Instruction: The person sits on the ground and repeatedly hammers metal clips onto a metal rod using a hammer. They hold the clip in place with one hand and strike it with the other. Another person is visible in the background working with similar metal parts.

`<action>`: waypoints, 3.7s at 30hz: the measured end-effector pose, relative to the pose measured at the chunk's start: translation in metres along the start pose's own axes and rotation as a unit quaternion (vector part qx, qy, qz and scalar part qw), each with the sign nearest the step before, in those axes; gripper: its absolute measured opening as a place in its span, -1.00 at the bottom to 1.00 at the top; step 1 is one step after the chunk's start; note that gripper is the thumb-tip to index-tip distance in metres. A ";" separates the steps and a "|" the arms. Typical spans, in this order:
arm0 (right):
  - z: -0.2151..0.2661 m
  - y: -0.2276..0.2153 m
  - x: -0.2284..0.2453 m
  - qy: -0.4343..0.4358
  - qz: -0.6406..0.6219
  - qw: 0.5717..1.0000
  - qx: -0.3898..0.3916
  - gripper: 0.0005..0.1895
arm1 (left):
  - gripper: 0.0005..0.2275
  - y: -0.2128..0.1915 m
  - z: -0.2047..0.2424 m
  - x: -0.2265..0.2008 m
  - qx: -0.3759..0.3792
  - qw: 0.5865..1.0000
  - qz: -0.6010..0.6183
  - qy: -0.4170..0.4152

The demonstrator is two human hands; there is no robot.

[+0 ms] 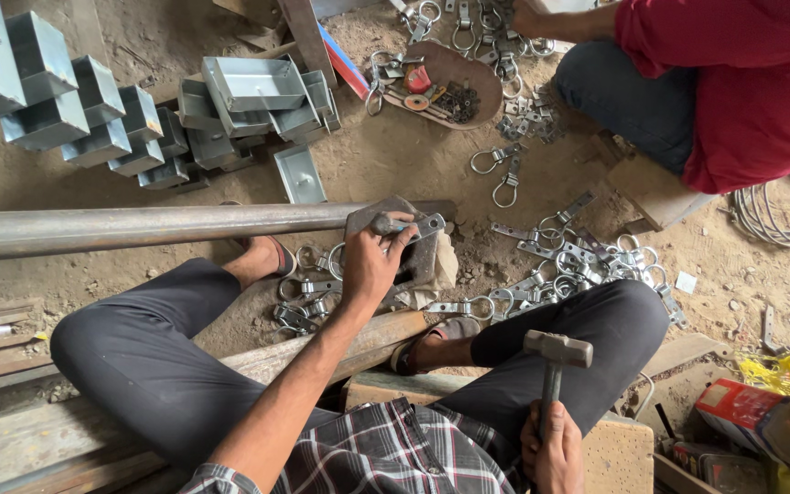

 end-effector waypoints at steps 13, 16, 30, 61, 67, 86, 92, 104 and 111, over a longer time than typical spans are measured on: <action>-0.004 -0.004 -0.006 0.011 -0.031 0.999 0.020 -0.45 | -0.83 0.014 -0.018 0.003 0.038 0.993 -0.034 0.104; 0.000 -0.009 -0.007 0.003 -0.029 0.999 0.013 -0.45 | -0.84 0.022 -0.018 0.008 0.030 0.990 0.003 0.135; 0.014 0.069 0.079 -0.210 0.210 0.954 0.031 -0.56 | -0.76 0.033 -0.017 0.018 -0.003 0.987 0.010 0.160; -0.001 0.151 0.193 -0.539 0.394 0.743 0.046 -0.71 | -0.76 0.026 -0.029 0.006 -0.036 0.985 -0.066 0.155; -0.004 0.074 0.135 -0.405 0.336 0.848 0.061 -0.66 | -0.79 0.017 -0.020 0.007 -0.006 0.994 0.045 0.097; -0.012 -0.039 -0.038 -0.074 -0.061 0.995 -0.024 -0.42 | -0.81 -0.019 -0.023 0.013 0.064 0.979 0.131 0.145; -0.006 -0.022 -0.017 -0.079 -0.047 0.996 0.007 -0.42 | -0.78 0.000 -0.011 0.013 0.025 0.983 0.075 0.165; 0.000 -0.014 -0.011 -0.035 -0.040 0.998 -0.019 -0.44 | -0.75 -0.001 -0.003 0.008 0.051 0.982 0.103 0.148; 0.003 -0.013 -0.004 0.007 -0.020 1.000 -0.016 -0.44 | -0.76 0.004 -0.003 0.007 0.068 0.982 0.092 0.150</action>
Point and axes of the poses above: each hand's wrist, its own z-axis away from the middle knuckle, its own y-axis out of the palm, x = y × z, the point moved 4 cm from there along -z, towards the middle knuckle, and after that the axes turned 8 degrees about -z, right-handed, at the moved point
